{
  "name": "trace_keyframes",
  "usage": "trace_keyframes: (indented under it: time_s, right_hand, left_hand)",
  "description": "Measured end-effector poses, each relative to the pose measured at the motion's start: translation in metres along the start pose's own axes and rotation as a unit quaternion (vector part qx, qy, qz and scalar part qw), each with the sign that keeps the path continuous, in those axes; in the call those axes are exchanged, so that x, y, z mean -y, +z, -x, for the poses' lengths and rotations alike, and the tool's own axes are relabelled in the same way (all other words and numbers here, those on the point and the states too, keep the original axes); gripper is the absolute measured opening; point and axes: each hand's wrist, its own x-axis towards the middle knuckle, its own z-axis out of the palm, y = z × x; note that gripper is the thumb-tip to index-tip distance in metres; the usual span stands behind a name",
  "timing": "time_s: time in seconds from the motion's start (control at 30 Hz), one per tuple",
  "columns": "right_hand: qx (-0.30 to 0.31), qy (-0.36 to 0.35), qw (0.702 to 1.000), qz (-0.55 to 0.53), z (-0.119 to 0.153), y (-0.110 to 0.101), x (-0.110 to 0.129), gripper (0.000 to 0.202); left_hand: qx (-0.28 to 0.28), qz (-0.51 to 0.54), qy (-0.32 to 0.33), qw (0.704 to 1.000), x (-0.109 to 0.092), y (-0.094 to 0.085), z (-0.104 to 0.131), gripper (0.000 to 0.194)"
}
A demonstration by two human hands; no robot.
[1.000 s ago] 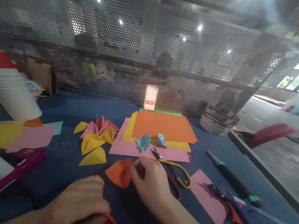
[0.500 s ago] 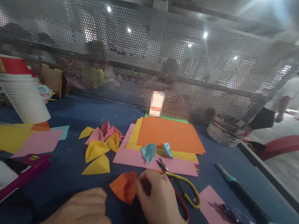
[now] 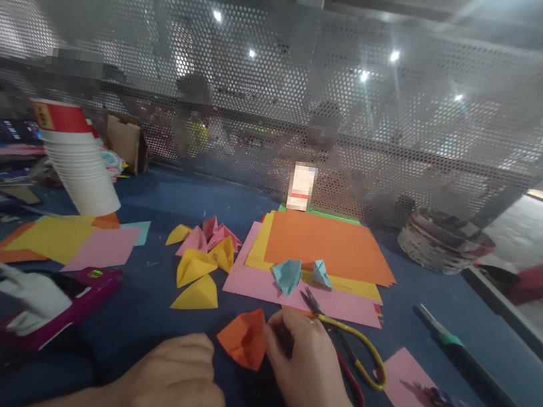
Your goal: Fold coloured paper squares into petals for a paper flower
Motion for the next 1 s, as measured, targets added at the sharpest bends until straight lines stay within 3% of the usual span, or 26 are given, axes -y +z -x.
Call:
trace_keyframes:
  time_s: [0.6,0.83,1.0]
  right_hand:
    - [-0.006,-0.018,1.000,-0.024,-0.004,-0.003,-0.008,0.012]
    - [0.048,0.005,0.996,-0.075,0.001,-0.003,0.002,0.011]
    - [0.023,-0.010,0.998,-0.059,0.001,-0.004,0.003,0.015]
  left_hand:
    - [0.032,0.035,-0.062,0.997,-0.005,-0.009,-0.003,0.015]
    - [0.059,0.035,-0.092,0.993,-0.009,-0.011,-0.002,0.018]
    - [0.010,0.048,-0.050,0.998,-0.001,-0.001,0.004,0.019]
